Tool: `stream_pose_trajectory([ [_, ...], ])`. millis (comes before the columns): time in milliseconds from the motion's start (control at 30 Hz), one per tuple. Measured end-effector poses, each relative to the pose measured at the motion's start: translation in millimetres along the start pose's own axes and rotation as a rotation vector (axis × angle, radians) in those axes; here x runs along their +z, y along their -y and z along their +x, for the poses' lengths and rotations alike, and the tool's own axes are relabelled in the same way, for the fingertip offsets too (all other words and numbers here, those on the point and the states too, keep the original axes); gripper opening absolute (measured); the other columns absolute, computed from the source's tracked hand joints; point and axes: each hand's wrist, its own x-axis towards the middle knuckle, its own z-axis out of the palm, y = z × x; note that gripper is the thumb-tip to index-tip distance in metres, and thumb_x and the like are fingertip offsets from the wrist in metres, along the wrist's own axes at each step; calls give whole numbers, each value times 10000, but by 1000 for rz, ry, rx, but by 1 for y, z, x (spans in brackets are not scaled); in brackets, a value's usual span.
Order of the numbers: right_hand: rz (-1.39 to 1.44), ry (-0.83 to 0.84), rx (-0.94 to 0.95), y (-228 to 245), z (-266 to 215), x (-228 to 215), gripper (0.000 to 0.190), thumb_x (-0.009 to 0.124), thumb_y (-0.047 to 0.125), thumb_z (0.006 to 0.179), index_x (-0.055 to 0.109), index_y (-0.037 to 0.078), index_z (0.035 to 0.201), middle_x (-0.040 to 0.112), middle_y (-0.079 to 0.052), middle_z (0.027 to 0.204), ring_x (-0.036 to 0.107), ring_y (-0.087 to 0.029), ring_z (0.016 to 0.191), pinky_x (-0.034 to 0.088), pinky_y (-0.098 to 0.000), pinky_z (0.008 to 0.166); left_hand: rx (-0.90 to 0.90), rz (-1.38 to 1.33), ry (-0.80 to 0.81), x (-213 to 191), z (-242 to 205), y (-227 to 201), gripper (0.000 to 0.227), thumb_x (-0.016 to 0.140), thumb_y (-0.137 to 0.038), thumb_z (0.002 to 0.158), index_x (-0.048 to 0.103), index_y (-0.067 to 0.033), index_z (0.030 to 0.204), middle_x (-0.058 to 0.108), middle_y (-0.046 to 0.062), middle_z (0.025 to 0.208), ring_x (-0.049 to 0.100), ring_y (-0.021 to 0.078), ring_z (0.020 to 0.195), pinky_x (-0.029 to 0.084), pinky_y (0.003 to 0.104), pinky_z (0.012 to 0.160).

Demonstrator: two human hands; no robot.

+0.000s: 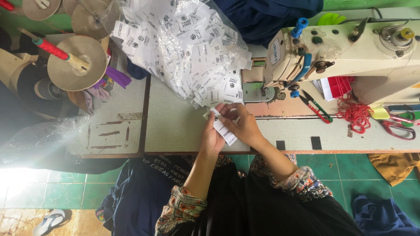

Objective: The person is sorting and organizing a large pile of clothing labels on a sewing machine table.

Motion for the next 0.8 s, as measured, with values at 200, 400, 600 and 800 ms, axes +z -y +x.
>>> stream_pose_trajectory([
  [200,-246,-160,-34,-63,54,-15,92,676,76,939,714,37,1014,715,-128,748,694,-240,622,539,-312,545,30,-29,-17,-23,2,-1,558,480,-415,1062,408,-106,1520,438,128,1542,368,296,1472,288,499,1239],
  [400,-802,125,329,-10,96,-15,472,634,456,956,696,20,1127,704,-176,975,744,-309,823,608,-431,646,26,-44,-3,-53,17,7,551,463,-462,1057,441,-138,1502,556,90,1408,501,271,1368,340,535,1211],
  [600,-603,89,307,-37,99,0,398,761,348,890,609,43,1096,638,-165,1056,699,-395,986,581,-512,810,27,-39,4,-50,17,6,560,471,-469,1059,435,-138,1509,552,88,1415,513,276,1357,361,540,1200],
  [800,-163,-18,389,-78,103,2,426,655,258,969,592,-35,1272,690,-241,1061,701,-386,1025,580,-487,821,-35,-76,-37,-42,17,-2,508,493,-446,1056,476,-165,1479,571,34,1354,532,218,1299,380,529,1189],
])
